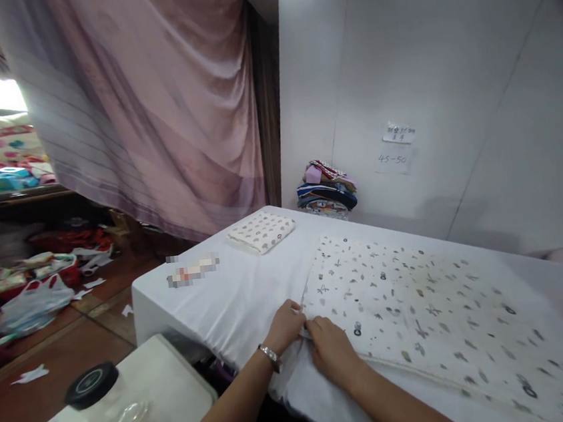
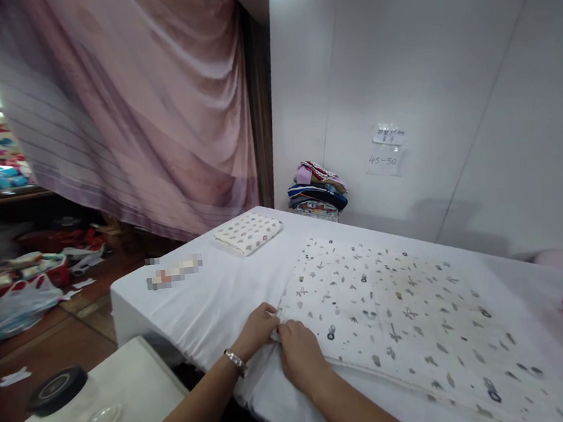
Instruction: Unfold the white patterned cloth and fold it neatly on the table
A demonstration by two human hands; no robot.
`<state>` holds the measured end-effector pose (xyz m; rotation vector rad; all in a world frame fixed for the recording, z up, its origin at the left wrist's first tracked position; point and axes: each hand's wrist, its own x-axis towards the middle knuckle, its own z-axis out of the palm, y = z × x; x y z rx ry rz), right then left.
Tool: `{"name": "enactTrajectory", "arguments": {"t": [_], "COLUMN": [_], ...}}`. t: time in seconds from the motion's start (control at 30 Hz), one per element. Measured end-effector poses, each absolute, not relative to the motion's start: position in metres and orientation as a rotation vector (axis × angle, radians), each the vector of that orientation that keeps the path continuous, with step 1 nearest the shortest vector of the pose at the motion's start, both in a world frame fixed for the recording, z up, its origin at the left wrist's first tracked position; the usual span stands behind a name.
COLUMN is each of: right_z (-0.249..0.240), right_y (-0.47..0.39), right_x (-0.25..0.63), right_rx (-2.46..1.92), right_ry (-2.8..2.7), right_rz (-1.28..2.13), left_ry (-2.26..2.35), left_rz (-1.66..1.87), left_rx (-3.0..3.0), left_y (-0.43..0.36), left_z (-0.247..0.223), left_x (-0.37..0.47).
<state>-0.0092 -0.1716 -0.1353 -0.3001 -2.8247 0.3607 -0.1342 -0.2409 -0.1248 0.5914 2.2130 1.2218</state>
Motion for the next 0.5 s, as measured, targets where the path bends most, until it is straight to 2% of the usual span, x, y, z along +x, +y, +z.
{"name": "enactTrajectory", "arguments": {"t": [0.23,0.5], "right_z": [-0.132,-0.134], "right_y": [-0.179,-0.167], "right_x": [-0.025,-0.031], "right_rx": [-0.5,-0.333], "right_ry": [-2.861,-2.893], "right_rz": [0.247,0.055], "left_ry": [2.171,2.218], "left_rz": [1.231,1.051], "left_rx": [0.583,0.697], "left_y": [-0.242,-0.236], "left_z": [-0.123,-0.124], "left_x": [-0.134,-0.151]}}
